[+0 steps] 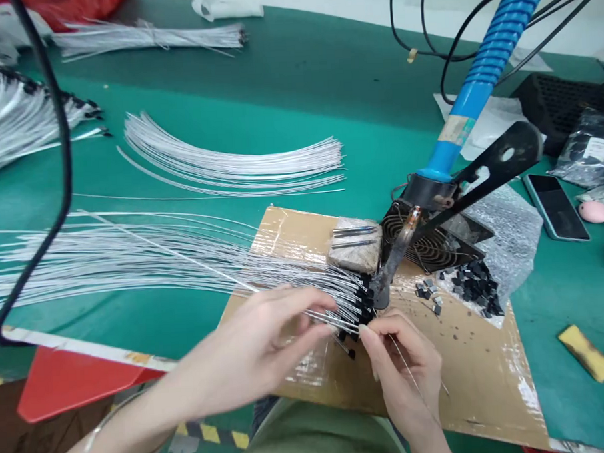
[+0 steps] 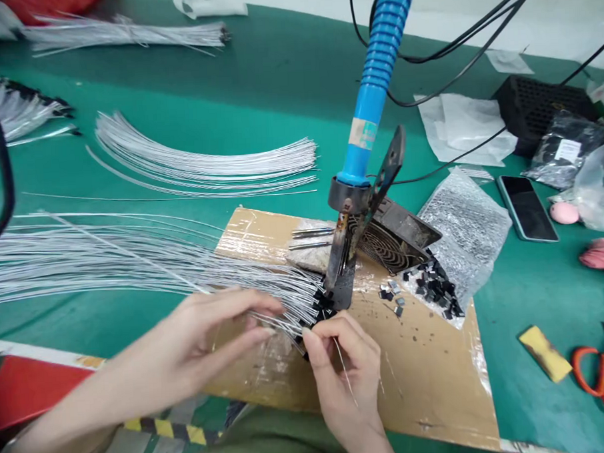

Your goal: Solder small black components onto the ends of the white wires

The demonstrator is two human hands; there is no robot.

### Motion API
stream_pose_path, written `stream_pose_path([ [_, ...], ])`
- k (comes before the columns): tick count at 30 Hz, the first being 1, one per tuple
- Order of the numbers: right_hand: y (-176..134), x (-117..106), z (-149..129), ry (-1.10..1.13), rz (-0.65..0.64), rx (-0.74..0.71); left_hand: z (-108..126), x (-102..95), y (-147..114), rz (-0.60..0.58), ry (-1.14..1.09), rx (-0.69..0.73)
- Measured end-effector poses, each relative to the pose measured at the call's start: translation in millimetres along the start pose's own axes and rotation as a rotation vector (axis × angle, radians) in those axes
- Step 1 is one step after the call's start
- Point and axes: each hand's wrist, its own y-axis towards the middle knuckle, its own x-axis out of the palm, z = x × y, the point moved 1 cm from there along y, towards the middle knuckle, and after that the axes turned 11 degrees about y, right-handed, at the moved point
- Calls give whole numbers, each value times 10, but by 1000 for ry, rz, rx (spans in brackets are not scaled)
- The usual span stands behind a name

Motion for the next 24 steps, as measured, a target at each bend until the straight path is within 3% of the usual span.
stream_pose_path([
  [4, -13, 11, 9, -14, 19, -4, 159, 331, 49, -41, -89, -2],
  [7, -23, -11, 29, 26, 68, 34, 180, 439, 128, -98, -240, -82],
  [12, 11, -238, 106, 267, 253, 57, 199, 435, 222, -53, -413, -213],
  [16, 34, -379, 157, 494, 95, 134, 221, 408, 252, -72, -452, -253],
  [18, 13, -344, 163, 486, 75, 165, 233, 400, 265, -69, -467, -253],
  [24, -61, -30, 63, 366, 214, 220, 275, 359, 282, -14, -497, -183],
])
